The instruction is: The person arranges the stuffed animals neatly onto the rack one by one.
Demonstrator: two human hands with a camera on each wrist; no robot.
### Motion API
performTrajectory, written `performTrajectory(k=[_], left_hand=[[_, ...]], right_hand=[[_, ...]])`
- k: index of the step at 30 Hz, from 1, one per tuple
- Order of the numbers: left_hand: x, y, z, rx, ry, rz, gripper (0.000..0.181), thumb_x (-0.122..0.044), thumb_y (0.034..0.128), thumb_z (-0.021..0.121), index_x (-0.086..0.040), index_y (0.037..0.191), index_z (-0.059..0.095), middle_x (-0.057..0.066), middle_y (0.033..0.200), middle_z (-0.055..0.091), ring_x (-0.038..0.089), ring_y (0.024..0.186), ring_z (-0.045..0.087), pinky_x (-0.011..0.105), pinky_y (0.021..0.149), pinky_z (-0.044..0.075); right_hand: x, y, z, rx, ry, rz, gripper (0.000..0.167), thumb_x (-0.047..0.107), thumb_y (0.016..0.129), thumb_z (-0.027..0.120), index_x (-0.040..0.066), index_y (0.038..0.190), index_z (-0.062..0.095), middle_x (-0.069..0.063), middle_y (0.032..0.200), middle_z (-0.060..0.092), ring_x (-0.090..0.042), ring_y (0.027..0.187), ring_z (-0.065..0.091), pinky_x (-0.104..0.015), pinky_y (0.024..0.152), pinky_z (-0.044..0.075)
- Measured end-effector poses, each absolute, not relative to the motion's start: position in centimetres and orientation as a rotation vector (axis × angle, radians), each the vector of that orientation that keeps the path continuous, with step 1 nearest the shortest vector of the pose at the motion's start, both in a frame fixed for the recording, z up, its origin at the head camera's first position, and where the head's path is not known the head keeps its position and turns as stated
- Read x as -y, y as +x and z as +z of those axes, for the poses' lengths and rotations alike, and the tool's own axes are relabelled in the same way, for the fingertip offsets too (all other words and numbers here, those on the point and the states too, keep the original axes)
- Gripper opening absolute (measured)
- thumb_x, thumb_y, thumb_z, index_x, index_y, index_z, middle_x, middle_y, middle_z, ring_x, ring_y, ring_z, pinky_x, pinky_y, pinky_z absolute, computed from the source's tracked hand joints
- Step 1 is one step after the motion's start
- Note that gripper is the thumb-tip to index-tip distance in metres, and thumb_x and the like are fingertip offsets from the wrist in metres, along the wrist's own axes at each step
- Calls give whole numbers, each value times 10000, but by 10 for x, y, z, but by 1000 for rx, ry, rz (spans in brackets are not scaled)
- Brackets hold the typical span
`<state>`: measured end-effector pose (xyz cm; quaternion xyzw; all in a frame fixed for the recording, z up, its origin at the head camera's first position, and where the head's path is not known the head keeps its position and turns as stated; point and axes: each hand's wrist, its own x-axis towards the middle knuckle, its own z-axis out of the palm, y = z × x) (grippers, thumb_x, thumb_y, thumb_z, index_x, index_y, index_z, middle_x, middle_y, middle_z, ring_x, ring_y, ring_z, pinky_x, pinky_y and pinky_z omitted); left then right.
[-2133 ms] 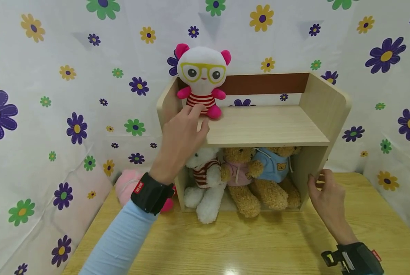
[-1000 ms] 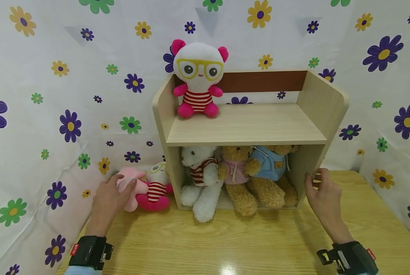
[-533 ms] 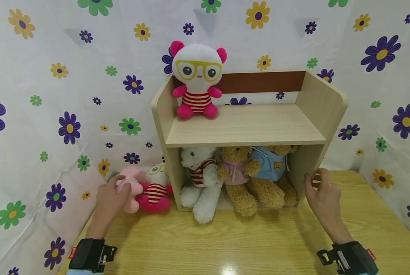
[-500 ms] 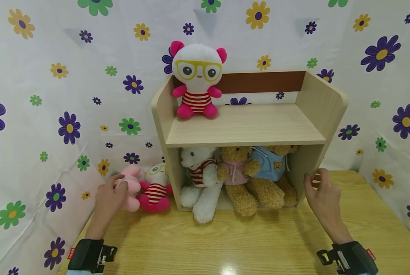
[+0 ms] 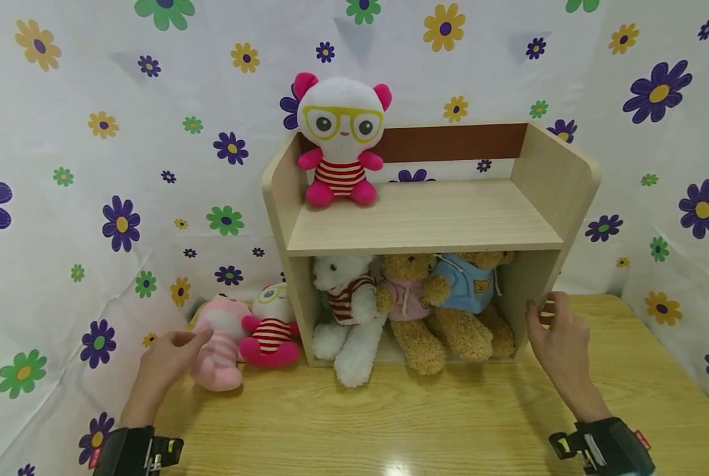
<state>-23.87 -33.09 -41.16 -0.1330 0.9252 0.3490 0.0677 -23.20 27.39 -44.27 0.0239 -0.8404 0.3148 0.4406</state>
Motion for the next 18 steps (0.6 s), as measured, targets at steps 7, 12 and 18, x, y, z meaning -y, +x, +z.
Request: performTrajectory(k=[7, 12, 18], left_hand=[[321, -234, -408, -2998, -389, 757, 916, -630, 927, 603, 140, 1387, 415, 395, 1338, 487, 522, 1145, 515, 613, 854, 488], [308, -228, -412, -3149, -405, 619, 735, -427, 908, 717, 107, 1330, 439, 403, 1219, 468, 554, 1094, 499, 692, 799, 496], [290, -229, -420, -3291, -219, 508, 542, -253, 889, 764, 75, 1253, 533, 379, 1164, 507, 525, 1044, 499, 669, 812, 525]], right_hand=[[-272, -233, -443, 2094, 54, 786, 173, -9, 903, 678, -100, 1017, 587, -346, 833, 708, -486, 644, 714, 63, 616, 284], [-272, -232, -443, 2096, 54, 801, 180, -2, 906, 677, -102, 1029, 591, -342, 834, 707, -488, 651, 715, 66, 618, 287], [-273, -232, -445, 2089, 62, 793, 179, -15, 906, 672, -113, 1030, 588, -350, 827, 701, -488, 637, 711, 71, 622, 284]])
